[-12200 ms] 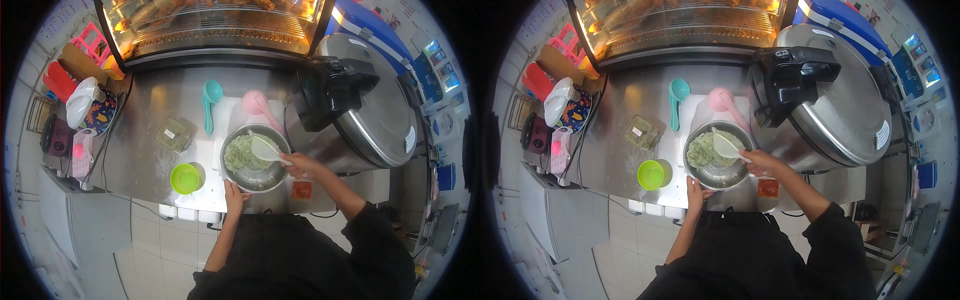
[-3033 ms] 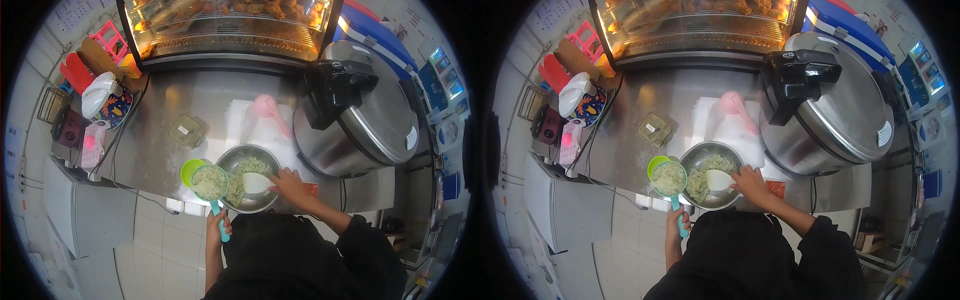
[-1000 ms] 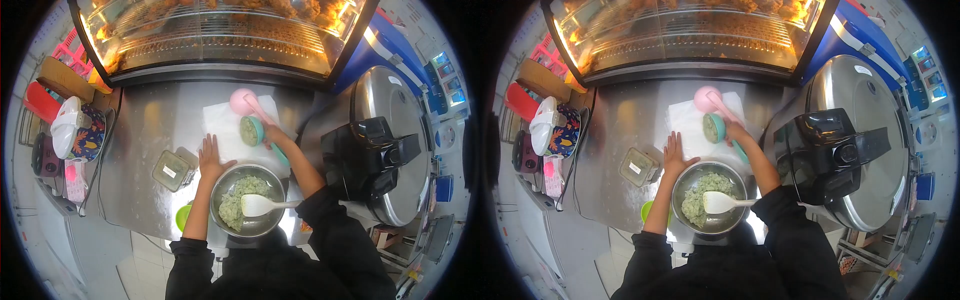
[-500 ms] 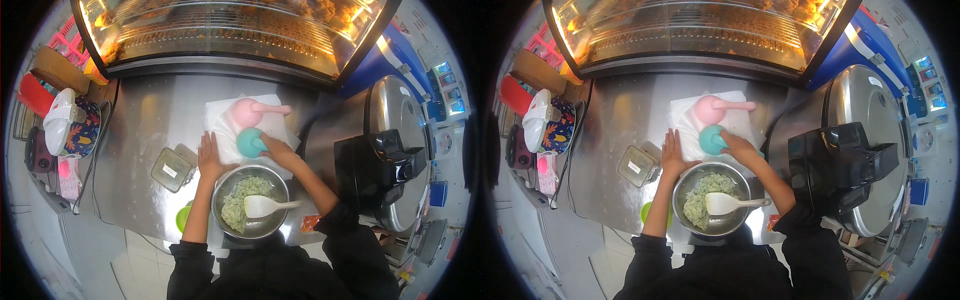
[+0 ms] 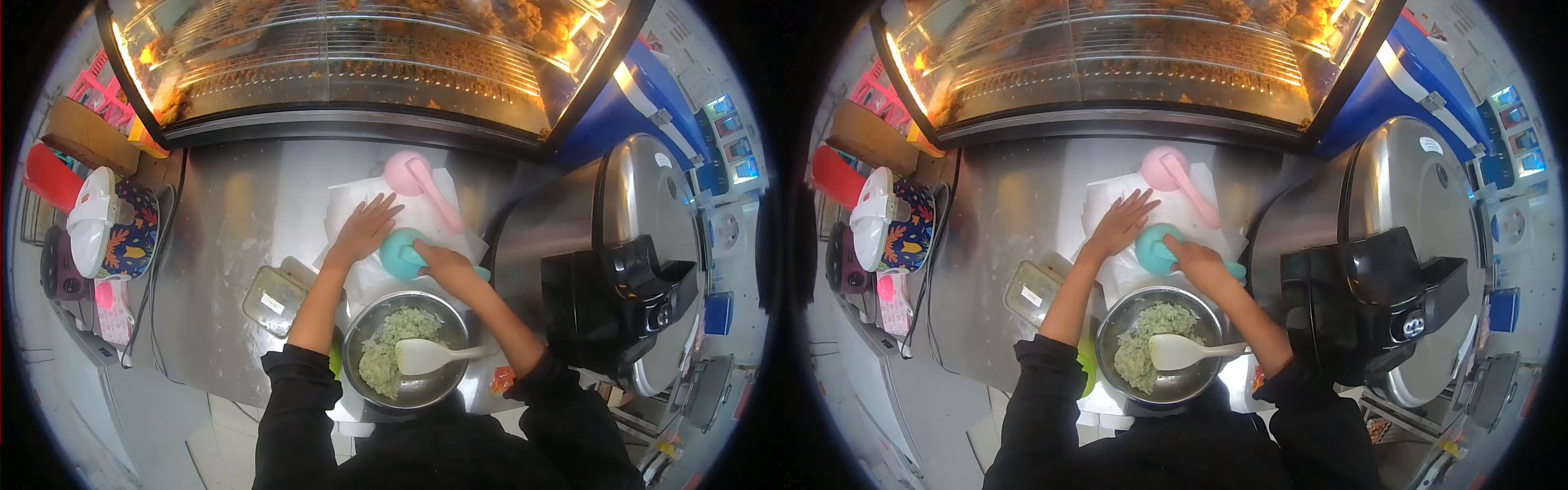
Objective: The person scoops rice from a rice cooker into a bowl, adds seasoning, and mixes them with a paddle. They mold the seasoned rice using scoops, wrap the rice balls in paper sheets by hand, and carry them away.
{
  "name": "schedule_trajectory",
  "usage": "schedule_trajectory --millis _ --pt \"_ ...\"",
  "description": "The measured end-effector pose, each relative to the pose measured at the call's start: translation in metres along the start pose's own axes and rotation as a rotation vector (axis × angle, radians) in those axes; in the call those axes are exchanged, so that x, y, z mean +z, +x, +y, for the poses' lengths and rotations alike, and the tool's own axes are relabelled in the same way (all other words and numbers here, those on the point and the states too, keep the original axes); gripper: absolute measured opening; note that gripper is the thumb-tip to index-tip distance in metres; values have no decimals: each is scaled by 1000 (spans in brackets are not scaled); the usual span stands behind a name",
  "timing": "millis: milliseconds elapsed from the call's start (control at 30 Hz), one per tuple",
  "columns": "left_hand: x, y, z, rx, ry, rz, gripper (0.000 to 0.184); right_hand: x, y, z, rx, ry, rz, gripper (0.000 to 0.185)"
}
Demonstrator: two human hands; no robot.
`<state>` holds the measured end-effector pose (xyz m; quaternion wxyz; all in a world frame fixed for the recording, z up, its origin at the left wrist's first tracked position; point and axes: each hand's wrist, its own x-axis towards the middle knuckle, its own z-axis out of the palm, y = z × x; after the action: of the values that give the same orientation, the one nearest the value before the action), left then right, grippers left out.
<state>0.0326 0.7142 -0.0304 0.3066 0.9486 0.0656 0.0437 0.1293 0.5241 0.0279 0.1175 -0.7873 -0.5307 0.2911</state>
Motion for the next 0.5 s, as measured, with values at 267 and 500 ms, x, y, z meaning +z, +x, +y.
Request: schedule_trajectory --millis 267,500 --pt "-3 -28 12 -147 43 227 49 24 -10 -3 85 196 141 49" --pt "19 -112 41 -456 149 570 78 -38 -39 -35 48 438 326 53"
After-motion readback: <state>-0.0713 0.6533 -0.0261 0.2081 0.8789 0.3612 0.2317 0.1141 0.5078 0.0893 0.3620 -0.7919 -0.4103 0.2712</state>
